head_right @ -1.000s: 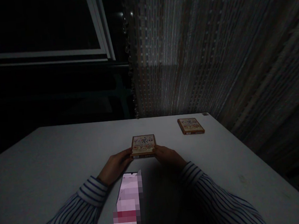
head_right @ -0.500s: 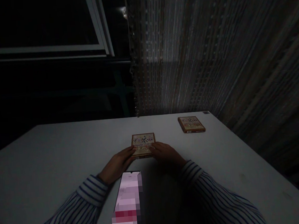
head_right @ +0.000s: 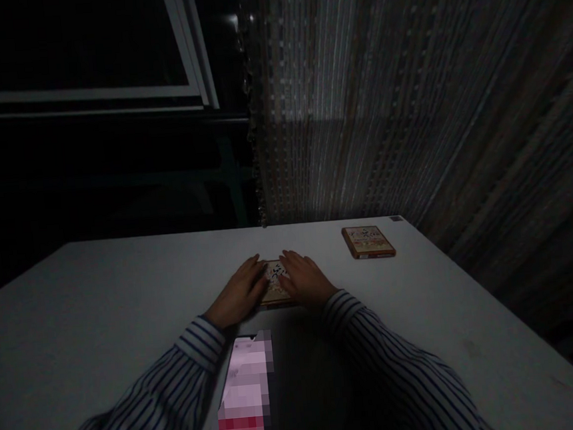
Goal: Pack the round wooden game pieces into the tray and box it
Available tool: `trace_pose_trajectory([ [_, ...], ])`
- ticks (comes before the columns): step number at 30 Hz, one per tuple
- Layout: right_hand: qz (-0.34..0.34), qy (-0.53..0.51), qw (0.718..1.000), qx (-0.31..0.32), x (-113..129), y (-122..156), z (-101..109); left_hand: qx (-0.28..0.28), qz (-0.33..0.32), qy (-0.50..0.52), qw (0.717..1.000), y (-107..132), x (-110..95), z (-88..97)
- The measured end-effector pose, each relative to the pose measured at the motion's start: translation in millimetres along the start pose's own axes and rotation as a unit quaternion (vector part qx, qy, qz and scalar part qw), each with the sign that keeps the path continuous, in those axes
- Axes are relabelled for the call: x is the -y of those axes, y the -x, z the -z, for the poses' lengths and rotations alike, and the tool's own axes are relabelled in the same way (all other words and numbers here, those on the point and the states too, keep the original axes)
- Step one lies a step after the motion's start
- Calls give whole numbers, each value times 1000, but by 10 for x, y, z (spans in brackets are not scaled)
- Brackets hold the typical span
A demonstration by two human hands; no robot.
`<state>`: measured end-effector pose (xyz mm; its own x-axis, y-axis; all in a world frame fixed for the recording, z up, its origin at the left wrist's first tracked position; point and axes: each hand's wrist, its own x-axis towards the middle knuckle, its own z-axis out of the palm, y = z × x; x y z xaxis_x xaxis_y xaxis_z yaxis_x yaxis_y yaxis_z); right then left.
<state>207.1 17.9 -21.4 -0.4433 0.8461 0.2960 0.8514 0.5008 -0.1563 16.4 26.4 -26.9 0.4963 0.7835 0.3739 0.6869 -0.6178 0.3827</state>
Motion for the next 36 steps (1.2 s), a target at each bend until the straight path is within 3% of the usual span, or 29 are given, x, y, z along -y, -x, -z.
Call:
trace_pose_trajectory([
  [6,-12,-1,997,79,-40,-177,-233,79,43,-33,995,-155,168,-231],
  [13,-10,-4,999,53,-98,-172,-370,83,47,-50,994,-89,203,-262],
  [25,-46,-35,996,75,-99,-68,-298,74,44,-94,992,-109,160,-262],
  [32,-51,-49,994,80,-78,-84,-242,3,35,-60,998,-88,93,-227],
  [36,-93,-52,994,24,-82,-74,-92,-11,68,-49,996,-73,58,-146],
])
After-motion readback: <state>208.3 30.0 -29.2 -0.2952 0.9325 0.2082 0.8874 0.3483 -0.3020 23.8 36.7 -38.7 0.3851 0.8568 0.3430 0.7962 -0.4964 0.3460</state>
